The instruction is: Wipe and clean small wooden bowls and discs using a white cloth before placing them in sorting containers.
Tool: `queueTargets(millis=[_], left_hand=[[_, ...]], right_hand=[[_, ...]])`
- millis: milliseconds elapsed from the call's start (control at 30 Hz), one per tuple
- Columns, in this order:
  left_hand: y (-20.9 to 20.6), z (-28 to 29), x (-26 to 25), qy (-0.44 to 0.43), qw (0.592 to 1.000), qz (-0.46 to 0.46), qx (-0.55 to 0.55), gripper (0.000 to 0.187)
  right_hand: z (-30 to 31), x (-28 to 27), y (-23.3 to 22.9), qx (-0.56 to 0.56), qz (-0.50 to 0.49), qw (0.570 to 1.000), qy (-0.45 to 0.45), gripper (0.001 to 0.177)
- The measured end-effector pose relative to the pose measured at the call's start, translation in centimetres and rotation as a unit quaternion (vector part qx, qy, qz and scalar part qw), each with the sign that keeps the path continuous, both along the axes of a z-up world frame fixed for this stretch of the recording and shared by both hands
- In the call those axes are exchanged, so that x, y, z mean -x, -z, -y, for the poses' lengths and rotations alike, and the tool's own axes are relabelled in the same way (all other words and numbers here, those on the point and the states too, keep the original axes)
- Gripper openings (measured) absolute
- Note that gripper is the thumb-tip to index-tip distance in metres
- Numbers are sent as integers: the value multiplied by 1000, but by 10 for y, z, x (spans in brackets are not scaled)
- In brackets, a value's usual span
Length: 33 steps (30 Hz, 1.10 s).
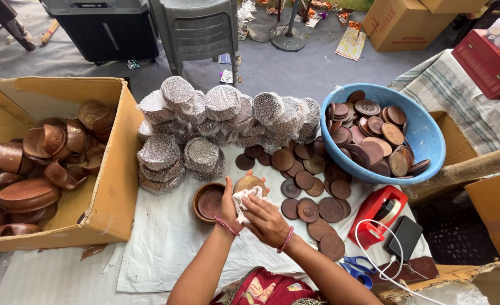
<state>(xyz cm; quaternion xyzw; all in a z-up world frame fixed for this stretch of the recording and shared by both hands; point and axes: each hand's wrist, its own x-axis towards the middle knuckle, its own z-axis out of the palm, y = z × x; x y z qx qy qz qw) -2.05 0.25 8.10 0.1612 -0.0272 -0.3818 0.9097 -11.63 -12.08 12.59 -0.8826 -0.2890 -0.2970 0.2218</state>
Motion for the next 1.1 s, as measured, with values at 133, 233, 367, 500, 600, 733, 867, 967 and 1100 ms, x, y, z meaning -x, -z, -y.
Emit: queueTargets(millis=[133, 233, 367, 500, 600, 733, 867, 967, 1100], left_hand=[[-10, 3, 6, -4, 996, -86, 34, 78], [-4, 5, 3, 9, 1000, -20, 20, 75], [-10, 10, 8, 45, 984, 10, 170, 75], [8, 13, 6, -22, 997, -73, 7, 71], [-13, 4, 2, -46, 999, 0, 18, 56], [13, 0, -2, -17, 993, -117, 8, 54], [30, -18, -22, -127, 860, 318, -378, 58], [29, -44, -32, -127, 426, 602, -664, 65], [77, -65, -33, -43, 210, 628, -748, 71]], right_hand=[[17, -18, 31, -44, -20, 985, 164, 41], [8, -13, 34, -88, -44, 988, 118, 34], [4, -24, 20, -90, -45, 988, 118, 35], [7, -23, 37, -147, -46, 980, 125, 43], [7, -4, 30, -45, -20, 999, 22, 42], [41, -26, 52, -129, -11, 980, 148, 38], [129, -37, 81, -366, -117, 886, 261, 16], [210, -36, 61, -427, -64, 816, 383, 31], [304, -34, 16, -399, 16, 696, 598, 42]])
